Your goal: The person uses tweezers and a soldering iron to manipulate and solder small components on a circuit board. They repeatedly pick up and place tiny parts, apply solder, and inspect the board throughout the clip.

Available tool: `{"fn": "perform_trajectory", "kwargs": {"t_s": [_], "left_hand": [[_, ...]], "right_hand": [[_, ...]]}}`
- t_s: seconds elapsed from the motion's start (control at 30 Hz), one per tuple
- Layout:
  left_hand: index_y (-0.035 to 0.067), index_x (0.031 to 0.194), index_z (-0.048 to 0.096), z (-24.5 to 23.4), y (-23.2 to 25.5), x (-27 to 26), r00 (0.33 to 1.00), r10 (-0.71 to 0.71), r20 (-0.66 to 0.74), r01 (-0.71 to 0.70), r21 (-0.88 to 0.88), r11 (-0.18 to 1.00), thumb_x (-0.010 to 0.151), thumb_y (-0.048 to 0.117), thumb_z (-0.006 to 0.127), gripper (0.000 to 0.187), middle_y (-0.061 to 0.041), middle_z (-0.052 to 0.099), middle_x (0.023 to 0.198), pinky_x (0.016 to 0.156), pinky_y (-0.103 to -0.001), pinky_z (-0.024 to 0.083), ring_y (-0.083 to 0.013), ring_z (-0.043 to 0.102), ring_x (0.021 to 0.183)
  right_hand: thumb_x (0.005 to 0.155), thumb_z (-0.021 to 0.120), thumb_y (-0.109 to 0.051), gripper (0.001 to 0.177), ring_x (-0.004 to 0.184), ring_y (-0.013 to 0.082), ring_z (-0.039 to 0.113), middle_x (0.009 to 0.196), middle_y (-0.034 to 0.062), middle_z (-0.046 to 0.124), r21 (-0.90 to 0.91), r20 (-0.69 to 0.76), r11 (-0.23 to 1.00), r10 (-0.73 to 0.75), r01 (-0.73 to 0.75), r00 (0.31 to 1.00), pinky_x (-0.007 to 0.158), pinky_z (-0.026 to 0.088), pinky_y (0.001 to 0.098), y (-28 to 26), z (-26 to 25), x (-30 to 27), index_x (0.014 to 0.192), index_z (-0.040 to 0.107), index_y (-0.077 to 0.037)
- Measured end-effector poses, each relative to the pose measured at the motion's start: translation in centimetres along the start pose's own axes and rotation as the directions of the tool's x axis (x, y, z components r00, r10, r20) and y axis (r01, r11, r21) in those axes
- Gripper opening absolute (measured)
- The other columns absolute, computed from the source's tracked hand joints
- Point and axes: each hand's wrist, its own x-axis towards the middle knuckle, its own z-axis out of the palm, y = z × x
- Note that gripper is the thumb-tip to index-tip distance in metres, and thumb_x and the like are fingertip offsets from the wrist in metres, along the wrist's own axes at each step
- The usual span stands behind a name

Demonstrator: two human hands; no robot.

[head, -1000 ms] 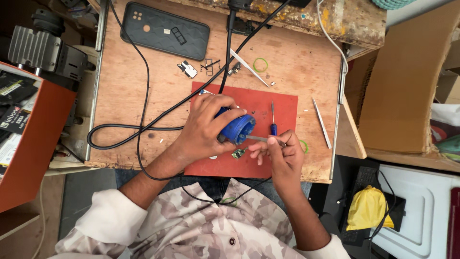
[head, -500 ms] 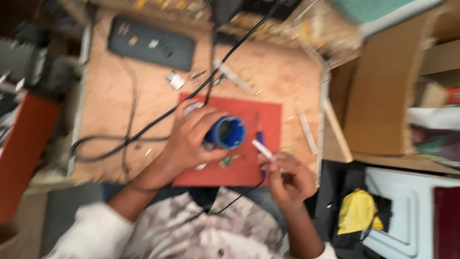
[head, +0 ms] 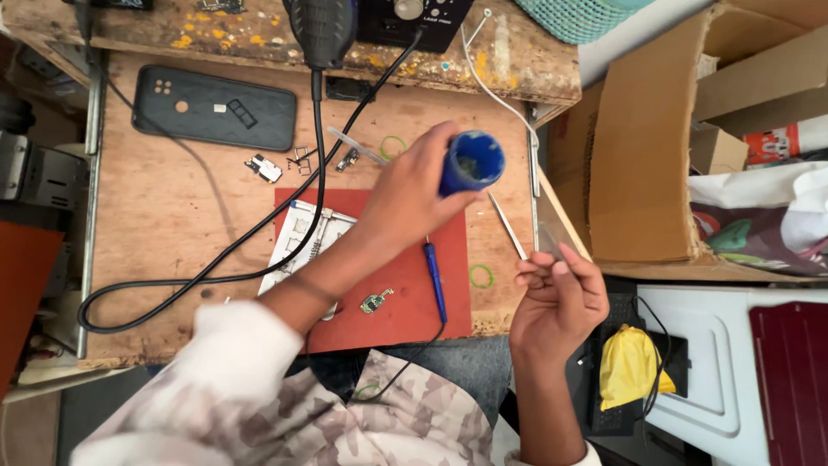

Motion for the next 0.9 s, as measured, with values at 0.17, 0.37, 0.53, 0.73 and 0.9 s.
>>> {"fn": "perform_trajectory", "kwargs": {"t_s": [0.17, 0.37, 0.53, 0.73, 0.9], "left_hand": [[0.005, 0.134, 0.044, 2.4, -2.7, 0.2, 0.986, -0.135, 0.103, 0.132, 0.028, 0.991, 0.073, 0.021, 0.092, 0.08, -0.022, 0.067, 0.122, 0.091, -0.048, 0.055, -0.0431, 0.066, 0.113], [-0.002, 0.13, 0.054, -1.6, -0.3, -4.5, 0.997, -0.072, -0.035, 0.077, 0.168, 0.983, 0.088, 0.016, 0.078, 0.052, -0.024, 0.064, 0.118, 0.081, -0.047, 0.055, -0.0431, 0.066, 0.102], [0.001, 0.089, 0.069, -5.4, 2.3, -11.0, 0.905, -0.305, 0.297, 0.181, 0.38, 0.907, 0.091, 0.031, 0.073, 0.031, -0.017, 0.067, 0.09, 0.069, -0.048, 0.056, -0.0398, 0.069, 0.079], [0.003, 0.09, 0.072, -4.8, 2.4, -15.2, 0.791, -0.481, 0.378, 0.249, 0.519, 0.817, 0.089, 0.023, 0.073, 0.019, -0.013, 0.071, 0.099, 0.065, -0.047, 0.056, -0.0348, 0.072, 0.078], [0.003, 0.082, 0.072, -5.5, 2.1, -14.3, 0.852, -0.472, 0.226, 0.43, 0.213, 0.877, 0.078, 0.012, 0.081, 0.013, -0.01, 0.07, 0.079, 0.059, -0.041, 0.054, -0.0269, 0.068, 0.066]], "right_hand": [[0.104, 0.06, -0.002, 0.017, 0.083, 0.0265, 0.073, 0.099, 0.0207, 0.072, 0.187, -0.041, 0.943, 0.288, -0.276, 0.957, 0.07, 0.058, 0.0303, 1.5, -2.6, 0.8, 0.115, 0.066, 0.01], [0.1, 0.064, 0.001, 0.008, 0.079, 0.0242, 0.071, 0.094, 0.0182, 0.072, 0.013, 0.08, 0.842, 0.536, -0.539, 0.84, 0.065, 0.056, 0.0296, 2.7, -2.9, -1.3, 0.106, 0.067, 0.006], [0.094, 0.064, 0.003, 0.016, 0.075, 0.0232, 0.071, 0.092, 0.0182, 0.073, -0.1, 0.148, 0.759, 0.65, -0.643, 0.745, 0.064, 0.058, 0.0322, 2.8, -1.1, -4.5, 0.11, 0.068, 0.004], [0.098, 0.063, -0.001, 0.015, 0.075, 0.0229, 0.071, 0.094, 0.0187, 0.074, -0.113, 0.152, 0.675, 0.737, -0.729, 0.659, 0.064, 0.056, 0.0338, 3.3, 0.8, -6.1, 0.111, 0.067, 0.007], [0.096, 0.064, -0.005, 0.01, 0.071, 0.0231, 0.072, 0.086, 0.0174, 0.073, -0.169, 0.108, 0.718, 0.694, -0.675, 0.712, 0.064, 0.058, 0.0349, 3.0, 2.2, -6.5, 0.1, 0.065, 0.003]]}}
